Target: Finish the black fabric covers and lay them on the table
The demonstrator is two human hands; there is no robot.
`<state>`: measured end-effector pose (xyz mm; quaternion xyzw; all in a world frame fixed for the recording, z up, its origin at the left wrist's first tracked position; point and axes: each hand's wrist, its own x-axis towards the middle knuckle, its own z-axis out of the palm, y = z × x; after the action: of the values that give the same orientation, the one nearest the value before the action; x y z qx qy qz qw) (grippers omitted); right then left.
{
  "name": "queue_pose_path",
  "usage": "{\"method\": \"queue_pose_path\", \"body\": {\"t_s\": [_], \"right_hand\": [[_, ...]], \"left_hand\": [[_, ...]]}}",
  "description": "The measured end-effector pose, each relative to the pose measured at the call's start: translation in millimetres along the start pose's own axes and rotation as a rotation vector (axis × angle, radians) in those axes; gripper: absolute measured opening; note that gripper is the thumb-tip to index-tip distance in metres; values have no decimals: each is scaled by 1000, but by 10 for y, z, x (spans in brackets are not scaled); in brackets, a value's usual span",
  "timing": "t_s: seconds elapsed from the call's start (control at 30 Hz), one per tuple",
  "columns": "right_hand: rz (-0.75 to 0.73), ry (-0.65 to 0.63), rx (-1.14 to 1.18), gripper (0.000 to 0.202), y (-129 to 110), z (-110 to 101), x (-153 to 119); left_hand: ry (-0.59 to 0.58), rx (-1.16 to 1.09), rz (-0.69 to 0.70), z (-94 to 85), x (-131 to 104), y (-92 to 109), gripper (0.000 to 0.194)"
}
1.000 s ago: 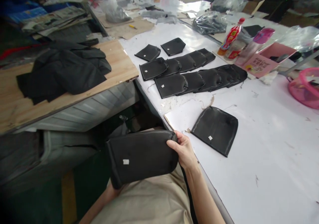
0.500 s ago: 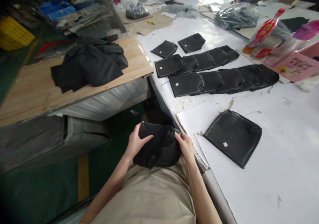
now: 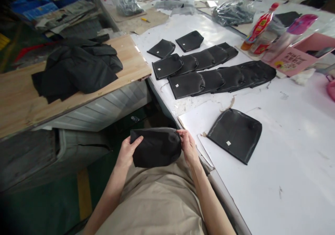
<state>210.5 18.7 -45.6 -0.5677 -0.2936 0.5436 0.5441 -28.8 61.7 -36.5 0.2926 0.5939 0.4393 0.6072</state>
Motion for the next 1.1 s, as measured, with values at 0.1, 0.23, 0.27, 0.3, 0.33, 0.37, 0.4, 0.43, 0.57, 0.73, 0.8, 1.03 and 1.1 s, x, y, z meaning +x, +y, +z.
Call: {"method": "queue_pose_path", "body": {"t_s": [0.1, 0.23, 0.27, 0.3, 0.33, 0.37, 0.4, 0.43, 0.57, 0.73, 0.8, 1.03, 1.1], "right_hand": [[11, -70, 12, 38, -36, -26, -20], [42, -76, 95, 29, -64, 24, -25], [35, -68, 112, 27, -64, 42, -20], [17, -60, 123, 25, -60, 58, -14], [-9, -49, 131, 24, -56, 72, -8], [-35, -34, 138, 23, -51, 81, -2], [-53, -19, 145, 23, -46, 88, 4], [-60, -5, 152, 24, -42, 92, 8], [-17, 29, 181, 26, -38, 102, 10], [-55, 32, 170, 25, -83, 121, -6], [-78, 12, 123, 25, -97, 116, -8], [-91, 45, 42, 26, -40, 110, 11], [-117, 93, 57, 26, -22, 132, 12]], "left_hand": [[17, 7, 16, 2, -25, 14, 43], [19, 33, 35, 5, -55, 8, 43], [18, 38, 43, 1, -58, 2, 43], [15, 44, 52, -3, -60, -3, 44], [10, 50, 62, -9, -60, -9, 44], [1, 56, 71, -16, -59, -15, 45], [-5, 60, 81, -22, -56, -19, 45], [-6, 63, 89, -27, -53, -23, 45], [36, 100, 146, -42, -33, -34, 41], [66, 168, 239, -61, -8, -70, 39], [72, 187, 251, -72, -2, -86, 38], [81, 300, 330, -91, -20, -74, 41], [103, 333, 364, -84, -36, -59, 46]]}}
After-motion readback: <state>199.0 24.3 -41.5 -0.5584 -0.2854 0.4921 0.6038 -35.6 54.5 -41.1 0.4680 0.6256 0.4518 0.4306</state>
